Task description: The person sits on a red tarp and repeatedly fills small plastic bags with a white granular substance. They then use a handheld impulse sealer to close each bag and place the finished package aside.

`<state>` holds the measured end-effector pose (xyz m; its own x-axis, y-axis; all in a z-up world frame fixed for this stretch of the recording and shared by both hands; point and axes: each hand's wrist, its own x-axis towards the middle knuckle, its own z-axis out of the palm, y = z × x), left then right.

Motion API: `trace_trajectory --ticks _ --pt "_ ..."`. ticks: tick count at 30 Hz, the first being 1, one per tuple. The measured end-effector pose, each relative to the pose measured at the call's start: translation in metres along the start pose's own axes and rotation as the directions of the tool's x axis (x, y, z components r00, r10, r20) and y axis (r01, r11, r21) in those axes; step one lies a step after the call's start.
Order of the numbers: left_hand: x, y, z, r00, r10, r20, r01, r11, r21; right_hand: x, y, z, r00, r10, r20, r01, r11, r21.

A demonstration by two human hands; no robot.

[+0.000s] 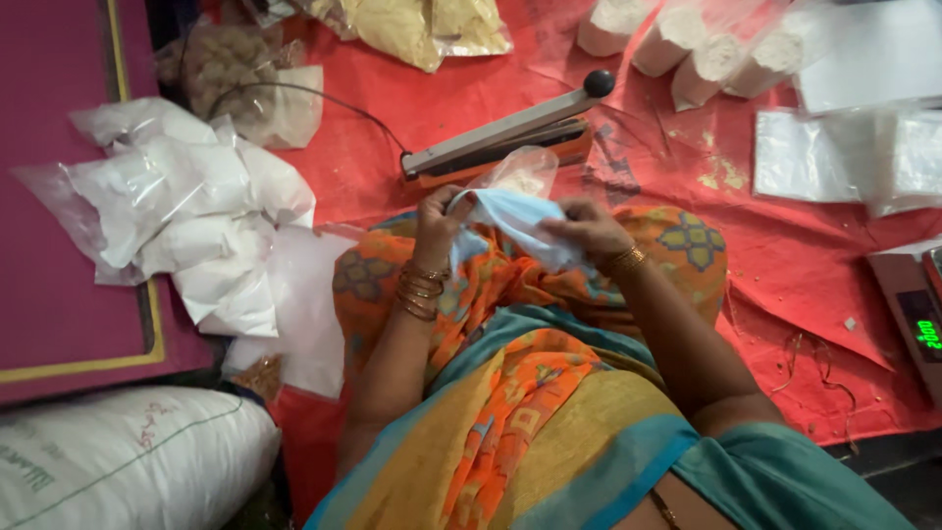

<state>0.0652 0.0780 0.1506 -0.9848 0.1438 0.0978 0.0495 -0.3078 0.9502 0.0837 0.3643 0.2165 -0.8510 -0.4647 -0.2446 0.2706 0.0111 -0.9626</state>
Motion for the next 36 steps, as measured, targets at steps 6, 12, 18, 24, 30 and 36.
trace_trajectory --ticks 6,12,18,24,30,36 --pt "-0.014 -0.018 0.050 0.957 -0.118 0.265 0.008 0.924 0.383 0.009 0.027 -0.009 0.968 -0.112 -0.224 0.246 0.598 0.763" --pt "-0.012 -0.010 0.060 0.922 -0.061 0.382 -0.208 0.756 0.621 0.013 0.014 -0.032 0.906 -0.357 -0.227 0.422 0.730 0.537" --pt "0.029 0.008 0.009 0.879 0.328 0.346 -0.412 0.157 0.898 0.034 -0.029 -0.016 0.914 -0.374 -0.159 0.218 0.782 -0.584" --pt "0.042 -0.024 -0.014 0.934 0.302 0.191 -0.248 0.162 0.955 0.095 -0.049 0.036 0.982 -0.185 0.044 0.058 0.071 -0.996" --pt "0.049 -0.035 -0.028 0.930 0.320 0.180 -0.255 0.209 0.944 0.159 0.001 0.070 0.998 0.068 -0.008 -0.014 0.084 -0.996" --pt "0.048 -0.032 -0.028 0.903 0.355 0.243 -0.304 0.126 0.944 0.160 0.070 0.073 0.982 -0.185 -0.031 0.032 0.329 -0.944"
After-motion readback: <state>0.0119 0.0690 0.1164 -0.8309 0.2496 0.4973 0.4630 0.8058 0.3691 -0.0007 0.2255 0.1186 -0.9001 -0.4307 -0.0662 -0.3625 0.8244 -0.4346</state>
